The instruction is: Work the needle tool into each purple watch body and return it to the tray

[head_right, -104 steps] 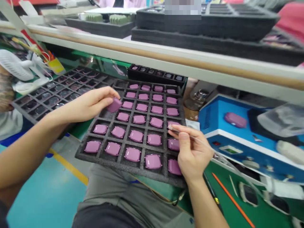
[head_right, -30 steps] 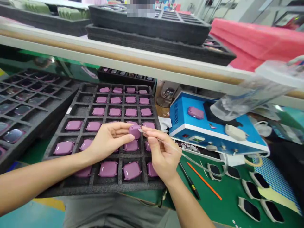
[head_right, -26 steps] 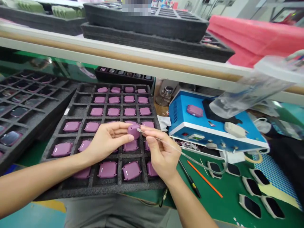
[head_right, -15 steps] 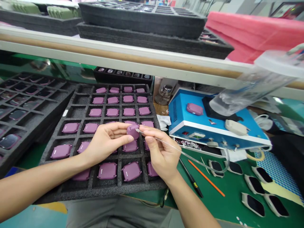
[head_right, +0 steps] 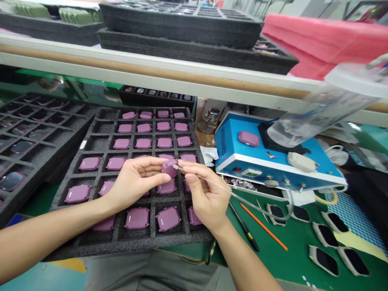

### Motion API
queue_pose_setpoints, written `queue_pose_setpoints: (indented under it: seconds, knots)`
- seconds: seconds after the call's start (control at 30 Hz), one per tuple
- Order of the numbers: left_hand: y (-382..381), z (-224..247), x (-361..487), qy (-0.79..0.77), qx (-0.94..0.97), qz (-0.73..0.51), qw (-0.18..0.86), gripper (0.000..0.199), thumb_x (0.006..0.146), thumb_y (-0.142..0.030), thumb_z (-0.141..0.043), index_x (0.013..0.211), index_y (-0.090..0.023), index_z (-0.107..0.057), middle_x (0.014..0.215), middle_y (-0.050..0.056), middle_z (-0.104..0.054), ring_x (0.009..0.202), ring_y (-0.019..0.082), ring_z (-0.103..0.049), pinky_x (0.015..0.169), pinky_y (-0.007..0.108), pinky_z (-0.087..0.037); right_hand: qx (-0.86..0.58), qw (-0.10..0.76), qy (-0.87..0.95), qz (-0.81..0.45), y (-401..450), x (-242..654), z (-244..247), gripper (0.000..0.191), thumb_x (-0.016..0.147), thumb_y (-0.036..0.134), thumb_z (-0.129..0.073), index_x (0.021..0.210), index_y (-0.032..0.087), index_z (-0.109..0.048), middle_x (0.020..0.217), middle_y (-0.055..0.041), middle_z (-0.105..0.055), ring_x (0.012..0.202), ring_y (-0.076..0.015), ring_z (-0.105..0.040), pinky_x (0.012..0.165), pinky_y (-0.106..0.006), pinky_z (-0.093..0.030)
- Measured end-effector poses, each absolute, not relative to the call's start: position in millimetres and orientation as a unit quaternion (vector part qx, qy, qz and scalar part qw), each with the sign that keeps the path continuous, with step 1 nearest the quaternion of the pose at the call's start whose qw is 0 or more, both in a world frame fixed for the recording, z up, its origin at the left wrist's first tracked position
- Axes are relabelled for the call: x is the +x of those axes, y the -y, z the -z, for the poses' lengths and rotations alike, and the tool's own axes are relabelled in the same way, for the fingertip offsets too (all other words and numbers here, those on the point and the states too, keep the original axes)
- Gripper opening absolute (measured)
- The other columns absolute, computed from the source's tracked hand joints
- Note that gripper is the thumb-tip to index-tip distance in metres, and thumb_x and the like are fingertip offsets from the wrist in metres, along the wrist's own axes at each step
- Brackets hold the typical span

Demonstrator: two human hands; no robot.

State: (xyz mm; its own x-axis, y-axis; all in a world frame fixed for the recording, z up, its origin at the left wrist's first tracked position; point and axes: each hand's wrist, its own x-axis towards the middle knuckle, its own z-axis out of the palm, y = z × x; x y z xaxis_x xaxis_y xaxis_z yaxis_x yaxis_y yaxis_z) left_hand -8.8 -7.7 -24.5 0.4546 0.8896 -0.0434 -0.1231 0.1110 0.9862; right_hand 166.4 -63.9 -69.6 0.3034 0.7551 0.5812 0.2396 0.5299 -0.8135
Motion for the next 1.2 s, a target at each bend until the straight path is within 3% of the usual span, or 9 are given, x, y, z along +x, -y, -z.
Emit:
queue_pose_setpoints:
  seconds: [0.73, 1.2]
  knots:
    - [4, 17, -8, -0.39, 0.558, -0.388, 0.622, 0.043, 0.06, -0.03, -0.099, 0.098, -0.017, -0.083, 0.1, 0.009, -0.084, 0.094, 0.029, -0.082, 0.095, 0.041, -0.066, -0.402, 0.679, 0.575, -0.216, 55, 169, 61, 0.012, 0.099, 0.025, -0.065, 0.103, 0.025, -0.076, 0.108, -0.0062, -0.082, 0.101, -0.0211, -0.079, 0.088, -0.037, -0.068]
    - [3, 14, -8, -0.417, 0.551, -0.389, 0.609, 0.041, 0.059, -0.026, -0.098, 0.095, -0.016, -0.083, 0.093, 0.005, -0.084, 0.084, 0.022, -0.082, 0.083, 0.028, -0.068, -0.397, 0.683, 0.566, -0.235, 52, 170, 63, 0.012, 0.099, 0.029, -0.066, 0.104, 0.026, -0.078, 0.109, -0.0064, -0.082, 0.102, -0.0217, -0.079, 0.088, -0.038, -0.068]
